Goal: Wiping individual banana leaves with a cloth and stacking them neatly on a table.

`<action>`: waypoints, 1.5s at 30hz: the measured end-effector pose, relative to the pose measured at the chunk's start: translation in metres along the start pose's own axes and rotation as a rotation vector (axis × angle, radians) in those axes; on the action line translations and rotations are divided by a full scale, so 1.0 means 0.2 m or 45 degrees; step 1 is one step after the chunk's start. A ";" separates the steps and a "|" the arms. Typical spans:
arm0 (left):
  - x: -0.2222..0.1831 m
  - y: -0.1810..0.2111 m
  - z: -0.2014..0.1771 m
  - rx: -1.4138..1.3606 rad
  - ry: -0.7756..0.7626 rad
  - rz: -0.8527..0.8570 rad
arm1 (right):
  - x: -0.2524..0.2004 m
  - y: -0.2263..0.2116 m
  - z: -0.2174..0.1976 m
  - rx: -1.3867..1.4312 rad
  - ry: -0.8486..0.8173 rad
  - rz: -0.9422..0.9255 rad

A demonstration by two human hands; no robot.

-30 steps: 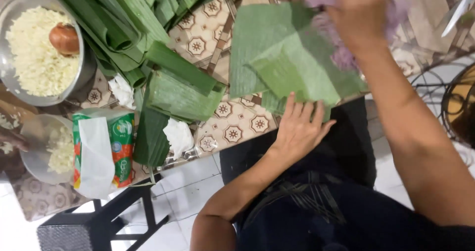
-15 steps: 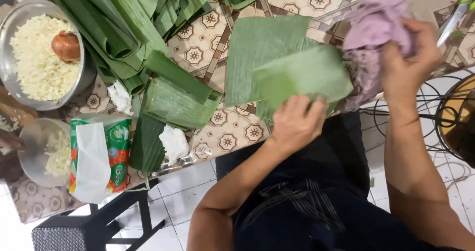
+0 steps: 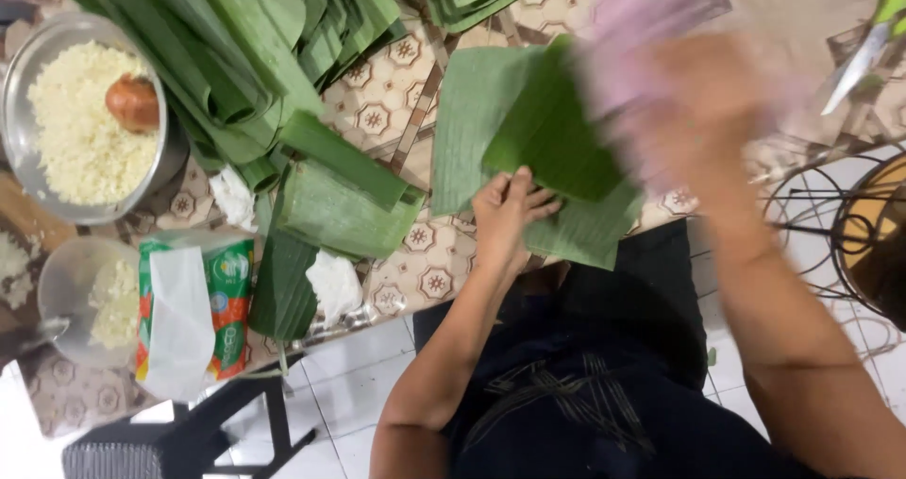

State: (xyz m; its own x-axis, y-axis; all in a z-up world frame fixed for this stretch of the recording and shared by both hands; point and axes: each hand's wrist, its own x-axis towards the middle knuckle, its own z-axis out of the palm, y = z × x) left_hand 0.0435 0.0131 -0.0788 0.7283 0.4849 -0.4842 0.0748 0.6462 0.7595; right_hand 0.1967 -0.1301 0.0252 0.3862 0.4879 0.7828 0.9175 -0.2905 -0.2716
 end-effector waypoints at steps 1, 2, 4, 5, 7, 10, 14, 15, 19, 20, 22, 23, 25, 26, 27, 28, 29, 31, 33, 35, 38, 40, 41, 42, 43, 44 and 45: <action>0.04 -0.09 -0.07 0.244 0.091 -0.017 | -0.09 -0.09 0.13 -0.069 -0.184 0.065; 0.17 -0.15 -0.10 0.481 0.156 0.007 | -0.13 -0.13 0.29 -0.162 -0.337 0.103; 0.15 -0.18 -0.07 0.350 0.201 -0.051 | -0.15 -0.17 0.35 -0.255 -0.563 0.047; 0.12 -0.20 -0.08 0.222 0.285 -0.150 | -0.17 -0.20 0.39 -0.312 -0.828 0.016; 0.06 -0.12 -0.03 0.142 0.258 -0.159 | -0.24 -0.16 0.43 -0.375 -0.779 0.062; 0.05 -0.07 0.00 0.056 0.198 -0.133 | -0.21 0.15 0.52 -0.575 -0.586 0.113; 0.04 -0.07 0.00 0.115 0.176 -0.163 | -0.17 -0.01 0.45 -0.590 -0.590 0.090; 0.05 -0.04 0.02 0.104 0.177 -0.154 | -0.15 -0.07 0.43 -0.591 -0.587 0.076; 0.02 -0.09 -0.01 0.141 0.225 -0.094 | -0.19 -0.03 0.34 -0.513 -0.732 0.084; 0.05 -0.12 -0.02 0.090 0.184 -0.102 | -0.18 0.09 0.34 -0.591 -0.671 0.116; 0.05 -0.15 -0.03 0.097 0.175 -0.056 | -0.20 0.26 0.31 -0.704 -0.567 0.145; 0.06 -0.16 -0.03 0.121 0.164 -0.019 | -0.19 0.35 0.29 -0.811 -0.459 0.193; 0.00 -0.05 0.02 0.154 0.146 0.091 | -0.27 0.39 0.30 -0.604 -0.226 0.201; -0.05 -0.02 0.03 0.205 0.136 0.157 | -0.33 0.40 0.30 -0.392 -0.035 0.243; -0.06 0.05 0.06 0.189 0.162 0.175 | -0.37 0.47 0.29 -0.367 -0.038 0.218; -0.08 0.12 0.07 0.421 0.263 0.465 | -0.42 0.51 0.28 -0.319 0.151 0.204; -0.11 0.19 0.08 0.663 0.365 0.747 | -0.48 0.56 0.28 -0.269 0.339 0.193; -0.07 0.40 0.10 0.850 0.512 1.142 | -0.31 0.39 0.24 -0.200 0.281 0.185; 0.03 0.54 0.11 1.056 0.625 1.531 | -0.28 0.32 0.23 -0.144 0.227 0.191; 0.22 0.67 0.13 1.038 0.719 2.184 | -0.31 0.40 0.27 -0.197 0.211 0.141; 0.37 0.88 0.29 1.277 0.140 2.032 | -0.33 0.42 0.29 -0.223 0.199 0.142; 0.65 0.85 0.35 1.593 0.137 2.094 | -0.31 0.38 0.27 -0.197 0.151 0.171; 0.79 0.83 0.39 1.911 0.141 2.148 | -0.30 0.37 0.26 -0.167 0.103 0.196; 0.90 0.77 0.40 1.905 0.129 2.158 | -0.29 0.38 0.26 -0.178 0.112 0.200; 1.02 0.71 0.41 2.173 0.119 2.225 | -0.29 0.38 0.27 -0.207 0.125 0.174; 1.13 0.64 0.41 2.444 0.108 2.280 | -0.29 0.39 0.27 -0.235 0.134 0.150; 1.17 0.62 0.42 2.438 0.096 2.288 | -0.28 0.38 0.26 -0.245 0.138 0.155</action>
State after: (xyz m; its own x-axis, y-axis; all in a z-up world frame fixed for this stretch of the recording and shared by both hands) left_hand 0.2804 0.1565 -0.0618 0.7435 -0.2387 0.6247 -0.0122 -0.9388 -0.3442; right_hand 0.2495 -0.1364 -0.0695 0.4712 0.3518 0.8088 0.8258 -0.4982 -0.2644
